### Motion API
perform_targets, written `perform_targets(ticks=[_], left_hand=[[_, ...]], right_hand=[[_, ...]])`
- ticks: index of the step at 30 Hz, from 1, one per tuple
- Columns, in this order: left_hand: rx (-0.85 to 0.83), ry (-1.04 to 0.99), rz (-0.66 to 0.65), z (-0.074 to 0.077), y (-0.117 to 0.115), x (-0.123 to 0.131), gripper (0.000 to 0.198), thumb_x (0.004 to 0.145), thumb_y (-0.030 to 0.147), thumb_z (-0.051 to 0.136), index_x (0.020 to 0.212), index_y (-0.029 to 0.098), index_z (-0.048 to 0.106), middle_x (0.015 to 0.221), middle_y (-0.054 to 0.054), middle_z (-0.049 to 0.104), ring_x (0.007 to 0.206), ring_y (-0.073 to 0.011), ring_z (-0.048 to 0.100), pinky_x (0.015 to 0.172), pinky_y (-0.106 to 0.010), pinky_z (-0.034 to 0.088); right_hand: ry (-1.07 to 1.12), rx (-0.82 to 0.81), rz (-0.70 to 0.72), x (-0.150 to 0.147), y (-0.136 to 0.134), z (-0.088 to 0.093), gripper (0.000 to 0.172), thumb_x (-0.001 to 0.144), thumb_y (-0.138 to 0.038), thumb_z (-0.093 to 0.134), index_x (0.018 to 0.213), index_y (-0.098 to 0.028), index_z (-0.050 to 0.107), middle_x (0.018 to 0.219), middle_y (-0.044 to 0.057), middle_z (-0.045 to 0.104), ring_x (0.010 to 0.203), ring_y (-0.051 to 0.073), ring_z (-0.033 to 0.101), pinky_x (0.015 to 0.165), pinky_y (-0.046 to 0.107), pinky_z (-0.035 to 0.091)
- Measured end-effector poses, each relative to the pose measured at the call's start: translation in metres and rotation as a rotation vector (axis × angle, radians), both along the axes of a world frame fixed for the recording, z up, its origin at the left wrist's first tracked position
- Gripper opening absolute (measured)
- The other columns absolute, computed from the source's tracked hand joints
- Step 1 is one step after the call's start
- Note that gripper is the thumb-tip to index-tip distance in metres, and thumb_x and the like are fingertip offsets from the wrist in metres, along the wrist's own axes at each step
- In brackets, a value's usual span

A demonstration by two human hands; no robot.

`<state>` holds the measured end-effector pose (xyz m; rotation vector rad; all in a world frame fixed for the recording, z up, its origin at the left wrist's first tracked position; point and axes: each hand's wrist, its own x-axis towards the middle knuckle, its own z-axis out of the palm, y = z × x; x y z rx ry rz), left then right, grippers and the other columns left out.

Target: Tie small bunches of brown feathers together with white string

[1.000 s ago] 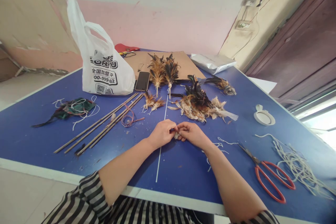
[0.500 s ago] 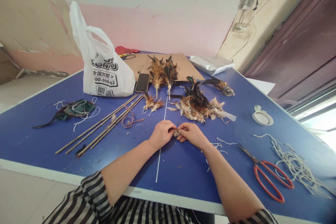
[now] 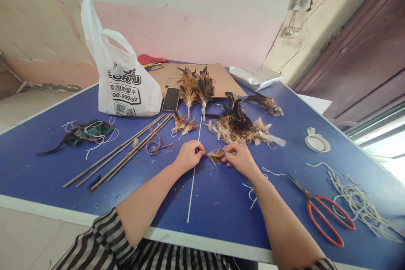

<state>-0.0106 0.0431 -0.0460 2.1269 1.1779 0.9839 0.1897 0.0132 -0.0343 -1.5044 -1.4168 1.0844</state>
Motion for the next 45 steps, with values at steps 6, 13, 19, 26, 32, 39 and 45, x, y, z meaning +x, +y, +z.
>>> perform_targets(ticks=[6,13,19,26,32,39,45], left_hand=[[-0.023,0.038,-0.024,-0.001,0.000,0.000,0.006,0.071,0.018,0.054,0.068,0.016,0.059,0.068,0.000,0.060,0.066,-0.0117,0.052,0.065,-0.024,0.039],[-0.040,0.052,-0.023,-0.001,-0.001,0.001,0.006,0.071,0.019,0.054,0.068,0.017,0.060,0.068,-0.001,0.060,0.066,-0.0118,0.052,0.064,-0.023,0.038],[-0.059,0.037,-0.023,-0.002,0.000,0.001,0.007,0.070,0.019,0.055,0.067,0.016,0.060,0.068,-0.001,0.061,0.065,-0.0121,0.052,0.064,-0.024,0.038],[-0.081,0.045,-0.015,-0.001,0.003,-0.002,0.007,0.070,0.019,0.055,0.067,0.016,0.061,0.068,-0.001,0.061,0.064,-0.0121,0.052,0.063,-0.024,0.038],[-0.020,0.106,0.005,-0.001,0.003,-0.002,0.005,0.068,0.018,0.057,0.065,0.016,0.059,0.068,-0.002,0.060,0.066,-0.0132,0.052,0.064,-0.025,0.038],[0.036,0.171,0.020,-0.003,0.002,-0.003,0.007,0.069,0.015,0.054,0.063,0.017,0.057,0.066,-0.002,0.059,0.066,-0.0143,0.052,0.064,-0.027,0.038],[0.061,0.200,0.051,-0.004,0.002,-0.003,0.006,0.069,0.014,0.054,0.065,0.018,0.056,0.068,-0.002,0.059,0.070,-0.0155,0.052,0.066,-0.027,0.038]], right_hand=[[-0.208,0.269,0.019,-0.002,-0.001,0.008,0.017,0.067,-0.027,0.057,0.081,-0.017,0.060,0.099,0.007,0.057,0.058,0.009,0.053,0.054,0.025,0.047],[-0.512,0.441,0.168,-0.023,-0.012,0.009,0.014,0.073,-0.025,0.055,0.084,-0.021,0.063,0.078,0.004,0.055,0.062,0.012,0.049,0.061,0.025,0.041],[-0.664,0.443,0.162,-0.028,-0.009,-0.004,0.016,0.079,-0.027,0.048,0.079,-0.022,0.063,0.080,0.003,0.054,0.069,0.012,0.052,0.065,0.023,0.039],[-0.668,0.458,0.210,-0.021,-0.011,-0.001,0.018,0.080,-0.026,0.047,0.075,-0.021,0.064,0.080,0.003,0.053,0.068,0.011,0.051,0.065,0.023,0.039],[-0.716,0.458,0.245,-0.017,-0.011,0.002,0.015,0.077,-0.019,0.048,0.071,-0.021,0.061,0.084,0.002,0.051,0.067,0.011,0.050,0.063,0.022,0.038],[-0.813,0.472,0.297,-0.020,-0.014,0.007,0.015,0.077,-0.014,0.043,0.067,-0.019,0.054,0.082,0.002,0.051,0.068,0.010,0.049,0.062,0.021,0.036],[-0.701,0.412,0.247,-0.019,-0.014,0.005,0.013,0.075,-0.019,0.049,0.068,-0.020,0.059,0.080,0.001,0.053,0.068,0.011,0.050,0.063,0.023,0.037]])
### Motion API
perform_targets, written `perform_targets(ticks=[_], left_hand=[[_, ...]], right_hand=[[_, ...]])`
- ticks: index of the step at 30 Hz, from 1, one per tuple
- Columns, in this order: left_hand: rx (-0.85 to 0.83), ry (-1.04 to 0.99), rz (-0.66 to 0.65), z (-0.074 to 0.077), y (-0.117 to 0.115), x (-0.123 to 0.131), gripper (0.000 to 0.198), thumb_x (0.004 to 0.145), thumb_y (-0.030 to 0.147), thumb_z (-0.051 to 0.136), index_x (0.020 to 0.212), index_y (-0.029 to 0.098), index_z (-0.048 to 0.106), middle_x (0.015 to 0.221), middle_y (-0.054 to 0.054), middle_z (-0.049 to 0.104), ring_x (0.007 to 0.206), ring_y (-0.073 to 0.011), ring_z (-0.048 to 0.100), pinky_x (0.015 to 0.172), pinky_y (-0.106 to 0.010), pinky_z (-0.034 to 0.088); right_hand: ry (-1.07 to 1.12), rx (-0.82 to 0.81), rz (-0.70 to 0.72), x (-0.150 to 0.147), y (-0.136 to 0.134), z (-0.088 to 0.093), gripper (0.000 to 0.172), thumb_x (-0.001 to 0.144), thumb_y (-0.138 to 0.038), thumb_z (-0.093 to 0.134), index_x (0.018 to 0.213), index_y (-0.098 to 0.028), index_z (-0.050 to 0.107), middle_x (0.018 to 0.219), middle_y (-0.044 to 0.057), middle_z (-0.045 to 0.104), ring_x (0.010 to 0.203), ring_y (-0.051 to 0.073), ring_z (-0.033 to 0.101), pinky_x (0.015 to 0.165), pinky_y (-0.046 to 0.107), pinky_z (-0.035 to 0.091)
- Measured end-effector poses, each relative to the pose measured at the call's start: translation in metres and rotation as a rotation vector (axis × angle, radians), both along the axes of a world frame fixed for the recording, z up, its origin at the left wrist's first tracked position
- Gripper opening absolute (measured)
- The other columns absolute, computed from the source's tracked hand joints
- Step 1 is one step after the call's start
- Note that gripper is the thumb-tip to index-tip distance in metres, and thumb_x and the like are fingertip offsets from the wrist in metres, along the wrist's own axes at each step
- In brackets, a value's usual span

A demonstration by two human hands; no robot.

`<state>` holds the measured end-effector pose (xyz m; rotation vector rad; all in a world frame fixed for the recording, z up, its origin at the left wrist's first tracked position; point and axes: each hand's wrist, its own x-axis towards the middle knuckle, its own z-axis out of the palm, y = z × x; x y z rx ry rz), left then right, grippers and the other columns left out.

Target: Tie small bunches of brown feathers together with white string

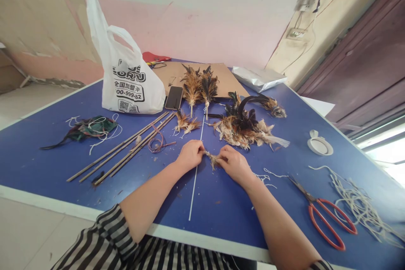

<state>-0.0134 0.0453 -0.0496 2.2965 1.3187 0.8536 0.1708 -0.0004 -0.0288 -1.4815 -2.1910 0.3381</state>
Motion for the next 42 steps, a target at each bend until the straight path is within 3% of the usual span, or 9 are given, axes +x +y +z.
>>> perform_targets(ticks=[9,14,18,30,33,35,38,42], left_hand=[[0.026,0.060,-0.016,-0.001,-0.001,0.001,0.006,0.068,0.013,0.054,0.066,0.018,0.055,0.070,-0.003,0.058,0.073,-0.0169,0.050,0.066,-0.028,0.038],[0.030,0.116,-0.002,0.001,-0.004,0.002,0.010,0.066,0.009,0.051,0.067,0.018,0.054,0.071,-0.003,0.058,0.075,-0.0169,0.049,0.066,-0.028,0.037],[0.024,0.123,0.002,0.001,-0.004,0.001,0.008,0.067,0.011,0.050,0.065,0.018,0.053,0.069,-0.002,0.058,0.074,-0.0163,0.049,0.066,-0.027,0.036],[0.022,0.109,0.046,-0.002,-0.003,0.001,0.006,0.068,0.012,0.050,0.065,0.017,0.052,0.066,-0.003,0.055,0.071,-0.0164,0.048,0.065,-0.028,0.038],[0.024,0.098,-0.023,0.006,-0.001,-0.003,0.010,0.068,0.010,0.049,0.071,0.017,0.056,0.076,-0.003,0.056,0.078,-0.0167,0.049,0.072,-0.029,0.039],[0.064,0.050,-0.084,0.014,-0.001,-0.006,0.025,0.066,0.006,0.048,0.085,0.018,0.058,0.093,-0.004,0.055,0.089,-0.0165,0.048,0.080,-0.030,0.039],[0.162,0.038,-0.186,0.025,-0.005,-0.007,0.041,0.064,0.000,0.044,0.096,0.021,0.057,0.108,-0.004,0.049,0.098,-0.0160,0.044,0.086,-0.029,0.037],[0.172,0.184,-0.305,0.025,-0.007,-0.005,0.032,0.069,0.005,0.046,0.093,0.020,0.060,0.098,-0.004,0.051,0.091,-0.0160,0.046,0.081,-0.028,0.038]], right_hand=[[0.340,-0.083,0.044,-0.009,0.005,0.000,0.012,0.074,-0.026,0.053,0.069,-0.018,0.061,0.085,0.004,0.055,0.060,0.010,0.048,0.056,0.023,0.039],[0.445,-0.149,0.131,-0.014,0.006,0.001,0.008,0.070,-0.018,0.052,0.064,-0.016,0.056,0.096,0.005,0.056,0.061,0.008,0.049,0.057,0.023,0.039],[0.534,-0.257,0.175,-0.016,0.007,0.000,0.009,0.071,-0.015,0.048,0.065,-0.016,0.053,0.084,0.004,0.060,0.070,0.012,0.055,0.065,0.024,0.042],[0.587,-0.440,0.060,-0.013,0.009,-0.003,0.007,0.072,-0.022,0.050,0.067,-0.017,0.050,0.059,-0.002,0.058,0.048,0.009,0.051,0.047,0.020,0.041],[0.620,-0.478,0.015,-0.012,0.010,-0.006,0.012,0.071,-0.027,0.054,0.070,-0.016,0.056,0.056,-0.002,0.056,0.046,0.008,0.048,0.045,0.020,0.038],[0.686,-0.493,-0.058,-0.009,0.011,-0.007,0.018,0.070,-0.032,0.056,0.076,-0.015,0.060,0.053,-0.003,0.053,0.044,0.007,0.044,0.042,0.019,0.034],[0.848,-0.381,-0.208,-0.002,0.015,-0.007,0.029,0.070,-0.039,0.057,0.086,-0.015,0.060,0.047,-0.005,0.047,0.040,0.006,0.038,0.039,0.018,0.029],[1.032,-0.181,-0.315,0.009,0.019,-0.008,0.033,0.071,-0.044,0.055,0.088,-0.016,0.059,0.042,-0.006,0.043,0.038,0.006,0.033,0.038,0.019,0.026]])
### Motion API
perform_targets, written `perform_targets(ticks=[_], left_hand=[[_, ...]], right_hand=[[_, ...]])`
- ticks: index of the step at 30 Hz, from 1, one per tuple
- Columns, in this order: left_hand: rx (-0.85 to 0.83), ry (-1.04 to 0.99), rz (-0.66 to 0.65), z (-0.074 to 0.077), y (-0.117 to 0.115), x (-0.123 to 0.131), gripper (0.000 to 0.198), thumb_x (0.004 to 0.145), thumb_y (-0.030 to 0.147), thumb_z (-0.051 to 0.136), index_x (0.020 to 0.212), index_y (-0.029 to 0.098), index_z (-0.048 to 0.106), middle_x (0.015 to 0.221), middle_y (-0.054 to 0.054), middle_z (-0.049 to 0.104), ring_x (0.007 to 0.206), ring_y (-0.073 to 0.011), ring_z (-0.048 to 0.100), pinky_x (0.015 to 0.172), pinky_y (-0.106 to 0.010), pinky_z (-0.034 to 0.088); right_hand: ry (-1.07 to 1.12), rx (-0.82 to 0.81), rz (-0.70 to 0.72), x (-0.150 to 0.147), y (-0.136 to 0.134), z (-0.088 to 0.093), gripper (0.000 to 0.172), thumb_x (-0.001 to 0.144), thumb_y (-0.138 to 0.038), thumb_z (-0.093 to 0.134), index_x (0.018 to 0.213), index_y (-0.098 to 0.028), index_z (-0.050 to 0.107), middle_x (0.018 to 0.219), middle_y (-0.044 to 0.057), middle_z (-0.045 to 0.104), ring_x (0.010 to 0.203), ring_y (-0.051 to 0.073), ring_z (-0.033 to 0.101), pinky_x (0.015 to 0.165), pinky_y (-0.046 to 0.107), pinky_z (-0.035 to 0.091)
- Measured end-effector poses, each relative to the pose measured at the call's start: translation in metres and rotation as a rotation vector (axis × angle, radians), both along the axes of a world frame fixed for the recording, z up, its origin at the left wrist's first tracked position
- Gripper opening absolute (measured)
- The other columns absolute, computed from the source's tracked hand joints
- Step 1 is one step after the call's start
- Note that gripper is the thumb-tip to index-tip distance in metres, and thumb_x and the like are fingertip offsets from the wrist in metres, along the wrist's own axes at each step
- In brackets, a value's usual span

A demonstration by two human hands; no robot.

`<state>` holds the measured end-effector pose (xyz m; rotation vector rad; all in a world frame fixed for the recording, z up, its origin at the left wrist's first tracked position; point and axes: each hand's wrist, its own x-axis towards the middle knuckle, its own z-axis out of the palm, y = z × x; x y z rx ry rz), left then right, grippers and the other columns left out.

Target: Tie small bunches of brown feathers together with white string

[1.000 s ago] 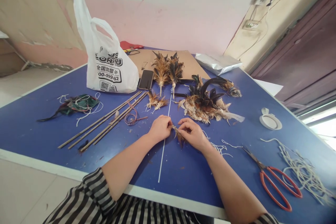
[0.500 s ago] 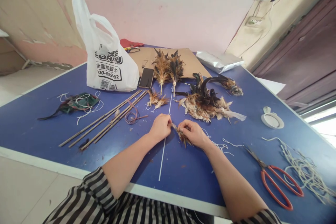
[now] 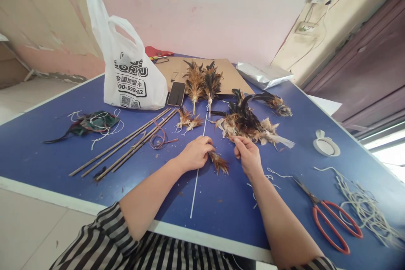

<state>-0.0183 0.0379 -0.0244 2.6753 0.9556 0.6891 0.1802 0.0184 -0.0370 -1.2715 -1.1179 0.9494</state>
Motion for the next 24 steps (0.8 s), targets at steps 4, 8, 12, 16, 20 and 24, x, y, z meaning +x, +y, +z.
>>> perform_targets(ticks=[4,8,12,16,20,24], left_hand=[[-0.013,0.100,0.034,-0.009,0.002,0.002,0.020,0.075,0.017,0.049,0.090,0.020,0.062,0.087,-0.005,0.053,0.085,-0.0165,0.047,0.077,-0.028,0.039],[-0.025,0.084,0.078,-0.014,0.006,0.002,0.014,0.077,0.021,0.049,0.078,0.019,0.063,0.078,-0.004,0.056,0.081,-0.0160,0.049,0.073,-0.027,0.039],[-0.086,-0.146,0.266,-0.013,0.019,-0.007,0.011,0.075,0.023,0.053,0.076,0.018,0.062,0.076,-0.002,0.059,0.074,-0.0137,0.053,0.069,-0.025,0.040],[-0.116,-0.378,0.609,-0.011,0.042,-0.026,0.015,0.072,0.029,0.055,0.079,0.017,0.062,0.077,-0.003,0.062,0.068,-0.0130,0.054,0.067,-0.025,0.041],[-0.118,-0.318,0.760,-0.014,0.060,-0.039,0.016,0.071,0.030,0.055,0.079,0.018,0.062,0.079,-0.003,0.062,0.073,-0.0149,0.055,0.070,-0.027,0.041],[-0.092,-0.245,0.800,-0.016,0.062,-0.039,0.017,0.073,0.027,0.053,0.086,0.017,0.059,0.082,-0.005,0.060,0.078,-0.0160,0.055,0.073,-0.028,0.040]], right_hand=[[0.010,0.011,-0.051,0.005,0.001,-0.002,0.034,0.069,-0.046,0.057,0.086,-0.016,0.059,0.045,-0.005,0.046,0.038,0.006,0.035,0.038,0.019,0.027],[-0.019,0.002,-0.054,0.006,0.000,-0.003,0.035,0.069,-0.047,0.057,0.085,-0.016,0.060,0.046,-0.004,0.048,0.038,0.006,0.036,0.038,0.019,0.027],[-0.043,0.005,-0.072,0.007,-0.001,-0.002,0.037,0.068,-0.047,0.057,0.086,-0.015,0.060,0.047,-0.004,0.049,0.038,0.006,0.037,0.038,0.019,0.028],[-0.054,-0.007,-0.063,0.006,-0.001,-0.001,0.037,0.068,-0.047,0.057,0.085,-0.014,0.059,0.046,-0.004,0.047,0.039,0.006,0.036,0.037,0.019,0.027],[-0.063,-0.036,-0.044,0.004,0.000,0.000,0.037,0.068,-0.047,0.057,0.085,-0.014,0.058,0.045,-0.004,0.046,0.037,0.006,0.035,0.036,0.019,0.025],[-0.077,-0.029,-0.057,0.006,0.001,-0.003,0.038,0.068,-0.047,0.057,0.085,-0.014,0.058,0.046,-0.004,0.047,0.038,0.006,0.036,0.037,0.019,0.026]])
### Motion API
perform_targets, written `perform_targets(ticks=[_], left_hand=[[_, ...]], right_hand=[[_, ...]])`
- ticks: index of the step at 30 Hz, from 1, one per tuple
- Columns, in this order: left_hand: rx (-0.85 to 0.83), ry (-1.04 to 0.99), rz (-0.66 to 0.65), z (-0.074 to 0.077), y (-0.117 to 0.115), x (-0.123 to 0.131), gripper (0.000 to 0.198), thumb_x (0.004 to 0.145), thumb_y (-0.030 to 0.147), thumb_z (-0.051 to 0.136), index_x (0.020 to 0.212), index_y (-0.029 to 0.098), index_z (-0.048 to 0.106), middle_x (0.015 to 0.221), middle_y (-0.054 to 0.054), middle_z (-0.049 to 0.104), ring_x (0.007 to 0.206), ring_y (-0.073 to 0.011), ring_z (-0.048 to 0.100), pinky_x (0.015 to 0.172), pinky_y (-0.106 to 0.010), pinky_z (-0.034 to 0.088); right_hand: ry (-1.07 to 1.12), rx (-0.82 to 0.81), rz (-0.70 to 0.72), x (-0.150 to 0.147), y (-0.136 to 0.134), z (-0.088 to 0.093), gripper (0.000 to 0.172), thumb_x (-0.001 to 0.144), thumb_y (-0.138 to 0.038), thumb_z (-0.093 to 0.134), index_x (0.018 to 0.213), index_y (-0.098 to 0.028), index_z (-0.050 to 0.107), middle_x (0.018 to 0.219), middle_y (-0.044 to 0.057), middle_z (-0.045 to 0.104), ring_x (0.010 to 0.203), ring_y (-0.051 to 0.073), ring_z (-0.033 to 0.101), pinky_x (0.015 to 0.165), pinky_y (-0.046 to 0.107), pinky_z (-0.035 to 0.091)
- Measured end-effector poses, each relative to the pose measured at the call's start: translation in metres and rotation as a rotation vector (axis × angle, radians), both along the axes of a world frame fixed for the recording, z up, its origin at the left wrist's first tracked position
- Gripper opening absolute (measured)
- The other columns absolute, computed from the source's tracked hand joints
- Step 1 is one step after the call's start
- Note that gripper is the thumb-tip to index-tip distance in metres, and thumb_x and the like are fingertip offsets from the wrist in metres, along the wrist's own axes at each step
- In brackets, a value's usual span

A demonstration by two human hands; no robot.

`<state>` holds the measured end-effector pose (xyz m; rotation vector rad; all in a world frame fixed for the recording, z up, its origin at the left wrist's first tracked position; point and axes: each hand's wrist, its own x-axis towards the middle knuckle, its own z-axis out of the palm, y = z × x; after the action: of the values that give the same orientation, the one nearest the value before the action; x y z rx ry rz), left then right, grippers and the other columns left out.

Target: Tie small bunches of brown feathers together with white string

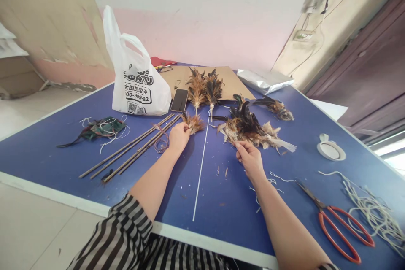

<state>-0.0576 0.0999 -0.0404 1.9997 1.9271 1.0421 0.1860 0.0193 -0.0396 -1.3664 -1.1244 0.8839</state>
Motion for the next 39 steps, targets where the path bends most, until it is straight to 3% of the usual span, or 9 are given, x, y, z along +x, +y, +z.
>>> perform_targets(ticks=[4,7,11,16,19,24,27,31,39], left_hand=[[0.156,0.051,0.029,0.012,-0.014,0.011,0.025,0.073,0.026,0.054,0.097,0.018,0.056,0.098,-0.008,0.053,0.088,-0.0174,0.053,0.077,-0.029,0.040],[0.230,0.064,-0.152,0.025,-0.020,0.027,0.020,0.078,0.026,0.048,0.094,0.020,0.058,0.097,-0.005,0.054,0.088,-0.0151,0.052,0.079,-0.026,0.040],[0.024,0.141,-0.313,0.031,-0.006,0.058,0.017,0.075,0.028,0.051,0.081,0.019,0.064,0.084,-0.004,0.058,0.080,-0.0153,0.055,0.076,-0.027,0.041],[-0.198,0.259,-0.264,0.021,0.019,0.094,0.031,0.069,0.042,0.055,0.085,0.017,0.065,0.088,-0.010,0.061,0.084,-0.0221,0.057,0.074,-0.032,0.043],[-0.240,0.294,-0.262,0.016,0.024,0.105,0.024,0.071,0.033,0.054,0.083,0.014,0.064,0.090,-0.013,0.062,0.086,-0.0237,0.057,0.073,-0.032,0.043],[-0.282,0.279,-0.330,0.028,0.018,0.091,0.014,0.070,0.020,0.053,0.071,0.017,0.066,0.076,-0.008,0.065,0.074,-0.0180,0.059,0.070,-0.027,0.042],[-0.185,0.236,-0.592,0.049,0.004,0.072,0.014,0.068,0.019,0.051,0.070,0.017,0.066,0.075,-0.004,0.065,0.073,-0.0155,0.057,0.070,-0.025,0.041],[-0.269,0.164,-0.823,0.076,-0.018,0.057,0.014,0.065,0.020,0.053,0.070,0.015,0.065,0.066,-0.001,0.063,0.062,-0.0118,0.055,0.060,-0.021,0.039],[-0.380,0.162,-0.926,0.089,-0.037,0.057,0.010,0.062,0.018,0.056,0.067,0.013,0.064,0.061,0.000,0.060,0.057,-0.0094,0.051,0.054,-0.019,0.037]], right_hand=[[0.016,0.048,-0.049,0.006,0.002,-0.001,0.039,0.067,-0.048,0.057,0.085,-0.014,0.059,0.046,-0.003,0.047,0.039,0.007,0.037,0.038,0.020,0.028],[0.047,0.095,-0.093,0.010,0.002,0.002,0.037,0.068,-0.047,0.056,0.084,-0.014,0.059,0.046,-0.003,0.046,0.040,0.007,0.036,0.038,0.020,0.028],[0.059,0.127,-0.121,0.011,0.001,0.008,0.031,0.071,-0.044,0.055,0.082,-0.015,0.059,0.046,-0.004,0.045,0.040,0.007,0.034,0.039,0.019,0.026],[0.017,0.130,-0.128,0.016,0.002,0.006,0.032,0.070,-0.045,0.054,0.081,-0.015,0.059,0.045,-0.004,0.044,0.040,0.007,0.035,0.038,0.020,0.027],[-0.036,0.123,-0.138,0.019,0.003,0.003,0.034,0.070,-0.046,0.054,0.082,-0.015,0.060,0.045,-0.003,0.045,0.041,0.008,0.036,0.039,0.020,0.028],[-0.168,0.112,-0.136,0.019,0.003,0.005,0.030,0.071,-0.043,0.053,0.082,-0.016,0.061,0.049,-0.001,0.048,0.044,0.010,0.040,0.042,0.022,0.032],[-0.314,0.211,-0.062,0.013,0.003,0.007,0.027,0.070,-0.036,0.054,0.089,-0.018,0.061,0.065,0.002,0.055,0.049,0.011,0.042,0.050,0.024,0.037],[-0.452,0.292,0.164,0.000,-0.001,0.009,0.035,0.067,-0.027,0.057,0.102,-0.023,0.060,0.079,0.002,0.056,0.048,0.008,0.039,0.054,0.025,0.039],[-0.445,0.219,0.214,-0.008,-0.012,0.012,0.024,0.066,-0.029,0.057,0.087,-0.019,0.062,0.064,0.000,0.054,0.048,0.009,0.040,0.049,0.023,0.035]])
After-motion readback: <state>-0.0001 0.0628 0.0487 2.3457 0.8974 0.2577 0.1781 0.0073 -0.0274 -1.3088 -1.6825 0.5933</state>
